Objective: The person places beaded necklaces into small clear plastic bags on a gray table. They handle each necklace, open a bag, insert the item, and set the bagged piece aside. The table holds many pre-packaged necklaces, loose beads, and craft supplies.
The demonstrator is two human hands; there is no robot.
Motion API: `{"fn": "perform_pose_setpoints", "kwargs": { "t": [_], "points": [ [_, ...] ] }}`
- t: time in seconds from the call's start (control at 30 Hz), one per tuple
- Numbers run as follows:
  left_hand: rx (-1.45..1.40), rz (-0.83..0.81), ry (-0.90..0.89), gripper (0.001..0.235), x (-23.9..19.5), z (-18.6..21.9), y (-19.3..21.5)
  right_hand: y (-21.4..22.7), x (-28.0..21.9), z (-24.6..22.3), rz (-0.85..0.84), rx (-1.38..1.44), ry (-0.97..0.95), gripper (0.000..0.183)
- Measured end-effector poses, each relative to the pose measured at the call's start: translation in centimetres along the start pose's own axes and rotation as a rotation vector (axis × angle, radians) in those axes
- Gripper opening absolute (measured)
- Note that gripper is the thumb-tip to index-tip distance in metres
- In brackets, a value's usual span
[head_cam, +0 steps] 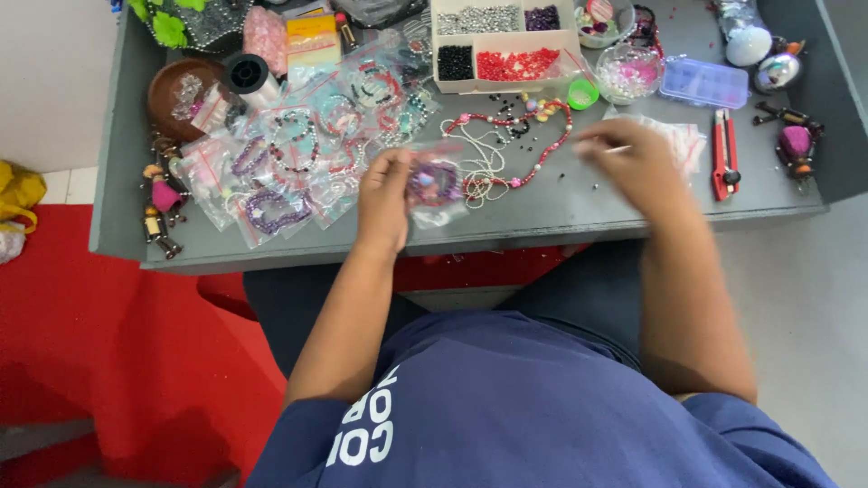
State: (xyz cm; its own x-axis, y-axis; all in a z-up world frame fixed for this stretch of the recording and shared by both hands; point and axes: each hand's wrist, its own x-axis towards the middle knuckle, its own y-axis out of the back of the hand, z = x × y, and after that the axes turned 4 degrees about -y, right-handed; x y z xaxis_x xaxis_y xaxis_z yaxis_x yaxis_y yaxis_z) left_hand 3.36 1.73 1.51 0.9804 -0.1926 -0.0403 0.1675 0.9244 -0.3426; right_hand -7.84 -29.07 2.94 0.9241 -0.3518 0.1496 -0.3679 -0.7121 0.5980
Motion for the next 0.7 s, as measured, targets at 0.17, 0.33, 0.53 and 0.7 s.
{"fn": "perform_pose_setpoints", "kwargs": {
  "t": [0.17,0.33,0.53,0.7],
  "points": [
    [-0.017,-0.194,-0.064,0.013,-1.9,-0.2,-2.4,-6.0,-1.7,-5.7,-0.077,0.168,0.15,0.028],
    [0.109,-0.303,-0.282,0.016,-2.0,0.4,-1.0,-7.9,-2.0,-6.8,0.068,0.337,0.344,0.006],
    [0.14,-0.315,-0.381,0.015,-2.3,0.7,-0.3,-7.4,-2.3,-7.9,0.07,0.336,0.426,0.004],
    [0.178,-0.321,-0.446,0.015,-1.9,1.1,-0.3,-7.2,-2.4,-8.2,0.081,0.288,0.528,0.007]
  ]
}}
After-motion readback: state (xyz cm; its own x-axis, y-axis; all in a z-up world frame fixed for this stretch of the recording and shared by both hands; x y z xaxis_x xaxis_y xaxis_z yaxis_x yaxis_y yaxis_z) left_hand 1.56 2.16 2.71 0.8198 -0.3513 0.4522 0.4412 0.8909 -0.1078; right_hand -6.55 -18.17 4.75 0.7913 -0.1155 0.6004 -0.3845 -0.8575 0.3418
